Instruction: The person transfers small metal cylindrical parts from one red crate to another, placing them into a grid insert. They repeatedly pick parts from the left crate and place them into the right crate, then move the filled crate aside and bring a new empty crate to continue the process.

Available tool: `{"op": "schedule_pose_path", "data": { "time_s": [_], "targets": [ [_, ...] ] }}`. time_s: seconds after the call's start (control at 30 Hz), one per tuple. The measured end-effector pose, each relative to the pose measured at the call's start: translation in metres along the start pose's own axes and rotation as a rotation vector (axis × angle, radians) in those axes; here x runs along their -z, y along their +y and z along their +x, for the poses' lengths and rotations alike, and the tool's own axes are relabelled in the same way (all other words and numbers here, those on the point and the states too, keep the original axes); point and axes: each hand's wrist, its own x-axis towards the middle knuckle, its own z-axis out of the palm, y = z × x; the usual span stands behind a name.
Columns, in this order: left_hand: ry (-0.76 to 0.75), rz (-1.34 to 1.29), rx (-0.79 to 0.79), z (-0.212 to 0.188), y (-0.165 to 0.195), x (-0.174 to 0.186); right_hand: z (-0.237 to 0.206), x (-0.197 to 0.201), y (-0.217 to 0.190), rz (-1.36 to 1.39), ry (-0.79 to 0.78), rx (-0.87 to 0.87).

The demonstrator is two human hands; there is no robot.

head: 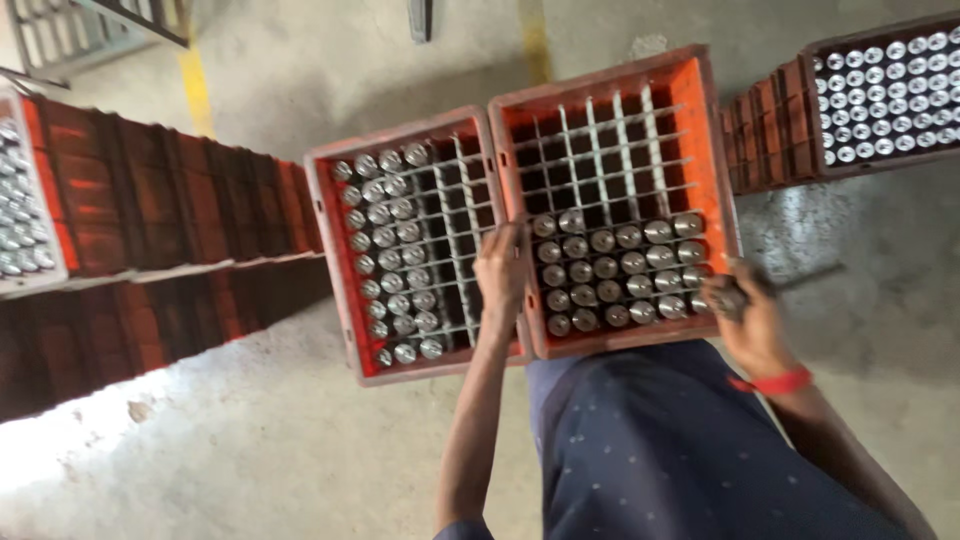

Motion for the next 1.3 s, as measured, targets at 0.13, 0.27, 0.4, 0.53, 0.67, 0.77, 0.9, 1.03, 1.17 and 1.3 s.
{"op": "schedule_pose_path", "data": {
  "time_s": [0.13,0.27,0.4,0.53,0.67,0.77,0.9,1.03,1.17,1.3],
  "targets": [
    [0.117,0.288,0.118,0.057,-0.088,0.044,-0.038,-0.023,-0.026,0.165,0.122,-0.060],
    [0.133,0.443,0.188,0.106,-0.111,0.048,-0.044,-0.035,0.002,0.095,-0.008,-0.148],
    [0.142,0.508,0.190,0.132,-0.111,0.024,-0.069,-0.039,0.035,-0.246,0.099,-0.153],
    [0.067,0.513,0.133,0.147,-0.120,0.018,-0.080,-0.033,0.045,-0.365,0.210,-0.165],
    [0.121,0.367,0.019,0.128,-0.111,0.046,-0.110,-0.010,0.051,-0.386,0.288,-0.132],
    [0.292,0.181,-0.146,0.093,-0.093,0.100,-0.116,0.011,0.049,-0.462,0.371,-0.143],
    [0.261,-0.942,0.448,0.031,-0.044,0.086,-0.086,0.006,0.059,-0.500,0.228,-0.115],
    [-0.154,-1.525,0.866,-0.033,0.022,0.018,-0.052,-0.044,0.058,-0.496,0.080,-0.138],
    [-0.302,-0.921,0.670,-0.093,0.067,0.003,-0.039,-0.110,0.065,-0.557,-0.085,-0.053],
    [-0.327,-0.505,0.459,-0.113,0.105,0.003,-0.025,-0.156,0.072,-0.540,-0.221,0.011]
  ]
}}
